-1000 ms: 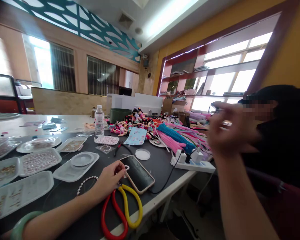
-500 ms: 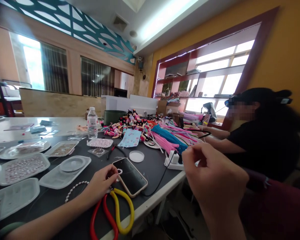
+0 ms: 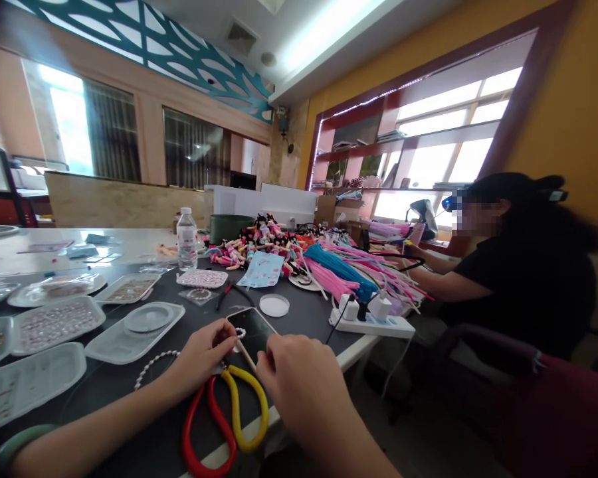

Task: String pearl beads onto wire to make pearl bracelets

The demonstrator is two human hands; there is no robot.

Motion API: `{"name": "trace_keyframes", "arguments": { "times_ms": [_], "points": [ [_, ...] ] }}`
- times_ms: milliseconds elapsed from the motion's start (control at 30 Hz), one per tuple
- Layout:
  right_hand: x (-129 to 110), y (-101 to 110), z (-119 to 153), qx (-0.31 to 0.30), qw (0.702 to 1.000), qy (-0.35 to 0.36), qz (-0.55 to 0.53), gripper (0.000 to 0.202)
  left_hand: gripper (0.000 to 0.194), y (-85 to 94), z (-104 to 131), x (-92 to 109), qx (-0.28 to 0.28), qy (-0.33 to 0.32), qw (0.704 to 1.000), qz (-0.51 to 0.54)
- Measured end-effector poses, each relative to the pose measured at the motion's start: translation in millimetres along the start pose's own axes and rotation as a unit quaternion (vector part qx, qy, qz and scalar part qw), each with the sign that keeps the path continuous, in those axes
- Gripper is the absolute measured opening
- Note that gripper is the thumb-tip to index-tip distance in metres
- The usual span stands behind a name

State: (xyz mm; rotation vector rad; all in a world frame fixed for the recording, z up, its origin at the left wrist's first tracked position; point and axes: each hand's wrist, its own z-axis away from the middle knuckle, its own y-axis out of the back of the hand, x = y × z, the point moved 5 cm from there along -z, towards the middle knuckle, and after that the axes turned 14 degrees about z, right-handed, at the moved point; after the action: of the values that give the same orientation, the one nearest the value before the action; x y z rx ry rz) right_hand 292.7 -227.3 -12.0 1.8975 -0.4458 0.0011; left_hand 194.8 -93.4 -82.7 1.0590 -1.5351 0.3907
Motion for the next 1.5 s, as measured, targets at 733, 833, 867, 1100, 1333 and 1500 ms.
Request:
{"name": "trace_keyframes", "arguments": {
  "times_ms": [733,833,867,1100,1333,1500],
  "points": [
    [-21,-48,-12,0.008,0.999,0.01,-0.042,0.029,0.016,-1.4,3,8,-0.012,-0.046,0.998,-0.029],
    [-21,-48,-13,0.025,0.998,0.024,-0.059,0.024,0.016,-2.6,5,9,-0.02,-0.047,0.998,-0.027],
    [-21,-49,-13,0.029,0.997,0.028,-0.068,0.022,0.015,-3.1,5,9,-0.023,-0.046,0.998,-0.026],
    [-23,-53,-12,0.063,0.99,0.072,-0.101,0.022,0.014,-5.2,5,10,-0.026,-0.055,0.998,-0.027],
    [-19,-54,-9,0.145,0.974,0.09,-0.146,0.019,0.009,-6.3,8,15,-0.029,-0.071,0.996,-0.038],
    [-20,-57,-7,0.208,0.956,0.088,-0.188,0.013,0.008,-4.9,11,20,-0.019,-0.097,0.994,-0.056]
  ]
}}
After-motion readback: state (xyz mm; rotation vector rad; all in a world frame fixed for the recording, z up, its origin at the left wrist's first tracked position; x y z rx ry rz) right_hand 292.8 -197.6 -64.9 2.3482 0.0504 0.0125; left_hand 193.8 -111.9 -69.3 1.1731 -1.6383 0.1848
